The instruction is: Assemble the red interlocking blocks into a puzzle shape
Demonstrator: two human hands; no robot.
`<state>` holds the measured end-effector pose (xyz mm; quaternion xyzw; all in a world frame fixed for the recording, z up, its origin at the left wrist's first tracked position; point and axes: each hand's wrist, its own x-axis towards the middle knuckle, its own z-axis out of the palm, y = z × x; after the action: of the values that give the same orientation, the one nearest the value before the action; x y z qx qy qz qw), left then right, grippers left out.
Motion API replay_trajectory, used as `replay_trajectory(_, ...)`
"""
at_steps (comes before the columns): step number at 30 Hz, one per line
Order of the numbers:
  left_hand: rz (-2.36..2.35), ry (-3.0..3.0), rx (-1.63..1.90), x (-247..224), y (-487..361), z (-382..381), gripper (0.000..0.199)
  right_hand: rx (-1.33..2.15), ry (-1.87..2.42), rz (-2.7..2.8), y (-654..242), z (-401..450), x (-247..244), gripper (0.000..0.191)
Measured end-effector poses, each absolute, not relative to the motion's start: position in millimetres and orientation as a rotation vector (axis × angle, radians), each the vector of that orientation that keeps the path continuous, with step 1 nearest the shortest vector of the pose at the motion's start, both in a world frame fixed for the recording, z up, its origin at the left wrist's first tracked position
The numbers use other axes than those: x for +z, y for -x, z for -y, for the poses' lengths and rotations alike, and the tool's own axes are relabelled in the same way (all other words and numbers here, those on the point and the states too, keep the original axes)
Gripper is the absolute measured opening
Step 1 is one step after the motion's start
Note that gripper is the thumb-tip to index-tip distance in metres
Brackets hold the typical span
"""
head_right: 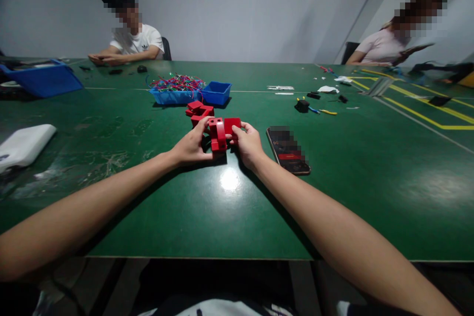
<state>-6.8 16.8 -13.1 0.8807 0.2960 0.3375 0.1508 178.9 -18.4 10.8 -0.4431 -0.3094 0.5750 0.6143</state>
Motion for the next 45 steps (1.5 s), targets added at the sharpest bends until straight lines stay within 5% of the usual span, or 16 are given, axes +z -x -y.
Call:
replay_trajectory(6, -0.936, -2.573, 1.0, -10, 4, -14, 0.094, 1.181, 1.07, 0.735, -176, 16, 7, 0.007)
replay_trajectory(15, -1.294, -2.493, 0.985, -8, 2, -9, 0.09, 0.701, 1.003, 1.07, -176, 31, 8, 0.029)
replay_trajectory(27, -1.019, -2.589, 1.158, -11, 7, -14, 0.093, 0.16, 0.982, 1.553, -174, 46, 14, 0.028)
replay_trajectory(41, -0.812, -2.669, 1.174, -13, 10, -18, 0.097, 0.089, 1.017, 1.655, -176, 45, 11, 0.027)
replay_trajectory(45, -0.745, -2.638, 1.187, -16, 11, -20, 0.096, 0.059, 0.97, 1.73, -178, 38, 5, 0.04)
